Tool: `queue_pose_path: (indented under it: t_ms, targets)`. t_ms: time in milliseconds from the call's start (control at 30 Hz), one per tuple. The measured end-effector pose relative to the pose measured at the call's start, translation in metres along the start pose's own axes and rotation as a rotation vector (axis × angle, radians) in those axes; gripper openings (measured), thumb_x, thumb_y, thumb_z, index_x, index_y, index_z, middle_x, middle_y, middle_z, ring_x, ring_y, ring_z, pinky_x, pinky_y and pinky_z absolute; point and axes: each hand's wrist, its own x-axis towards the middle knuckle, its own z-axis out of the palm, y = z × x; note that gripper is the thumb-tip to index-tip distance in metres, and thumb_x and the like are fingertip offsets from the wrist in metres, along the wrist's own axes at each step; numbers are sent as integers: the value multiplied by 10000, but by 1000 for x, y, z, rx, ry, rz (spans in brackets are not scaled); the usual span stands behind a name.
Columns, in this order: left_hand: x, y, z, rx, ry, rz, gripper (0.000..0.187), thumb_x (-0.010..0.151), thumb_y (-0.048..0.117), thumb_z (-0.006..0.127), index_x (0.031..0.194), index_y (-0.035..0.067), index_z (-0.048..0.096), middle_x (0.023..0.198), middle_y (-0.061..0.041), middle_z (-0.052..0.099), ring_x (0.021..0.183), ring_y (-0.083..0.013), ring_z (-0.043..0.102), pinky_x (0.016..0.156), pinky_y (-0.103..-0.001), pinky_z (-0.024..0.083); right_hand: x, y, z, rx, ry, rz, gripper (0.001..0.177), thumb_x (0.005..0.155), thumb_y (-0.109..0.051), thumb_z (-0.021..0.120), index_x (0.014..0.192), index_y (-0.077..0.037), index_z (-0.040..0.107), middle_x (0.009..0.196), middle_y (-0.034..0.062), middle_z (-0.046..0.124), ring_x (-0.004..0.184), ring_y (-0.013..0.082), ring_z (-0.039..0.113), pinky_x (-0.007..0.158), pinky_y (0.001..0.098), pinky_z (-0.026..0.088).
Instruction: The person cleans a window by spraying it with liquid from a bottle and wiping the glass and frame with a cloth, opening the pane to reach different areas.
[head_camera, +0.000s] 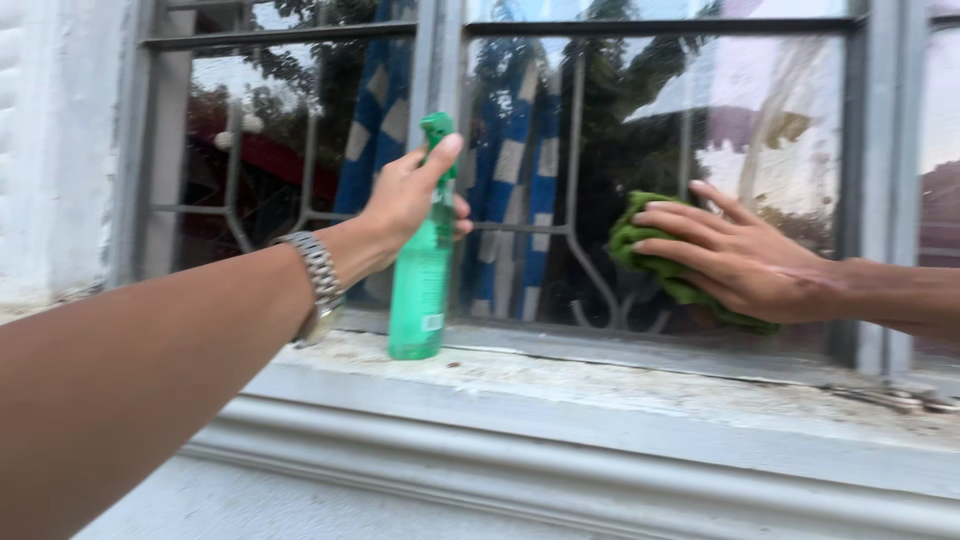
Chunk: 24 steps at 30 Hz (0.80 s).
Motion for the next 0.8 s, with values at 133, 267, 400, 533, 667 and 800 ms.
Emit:
queue_pose_path:
  t_ms: [133, 267, 400, 533, 667, 800]
  targets:
    - [-5, 4, 6, 41, 21, -6, 733, 921, 608, 607, 1351, 22, 516, 757, -105, 676, 642, -209, 738, 624, -383, 667, -58, 24, -13, -80, -114, 113, 718, 840, -135, 544, 1526, -255, 369, 1636, 73, 302, 1529, 277, 243, 1271, 558, 117]
    - [-13, 11, 13, 135, 60, -23, 689, 950, 598, 589, 1281, -6, 569, 773, -94, 680, 703, -208, 742, 665, -370, 660, -85, 37, -24, -40, -193, 221, 664, 867, -115, 540, 1500, -284, 430, 1629, 34, 353, 1408, 254, 366, 1207, 475, 280]
    - [-16, 17, 22, 183, 68, -46, 605, 913, 550, 629, 1293, 81, 576, 772, -78, 666, 733, -193, 726, 670, -344, 635, -98, 50, -38, -17, -173, 303, 581, 919, -116, 482, 1477, -277, 484, 1488, 22, 451, 1361, 239, 458, 1181, 465, 371]
    - [-14, 16, 33, 238, 50, -45, 561, 939, 492, 636, 1271, 44, 579, 765, -89, 653, 729, -185, 730, 629, -342, 608, -121, 56, -60, -9, -189, 409, 515, 968, -154, 432, 1458, -296, 508, 1475, 26, 470, 1326, 244, 483, 1152, 471, 402]
    - [-6, 15, 55, 162, 20, -35, 523, 963, 459, 636, 1219, 10, 555, 787, -101, 639, 664, -211, 694, 581, -370, 603, -139, 69, -79, 19, -204, 567, 524, 975, -179, 417, 1466, -336, 510, 1475, 14, 473, 1314, 221, 508, 1138, 449, 434]
    - [2, 18, 90, -12, -53, -52, 510, 948, 462, 651, 1178, 16, 561, 820, -99, 634, 633, -193, 685, 558, -377, 616, -152, 80, -95, 22, -195, 621, 514, 973, -205, 436, 1476, -293, 488, 1471, 59, 476, 1299, 248, 513, 1096, 462, 468]
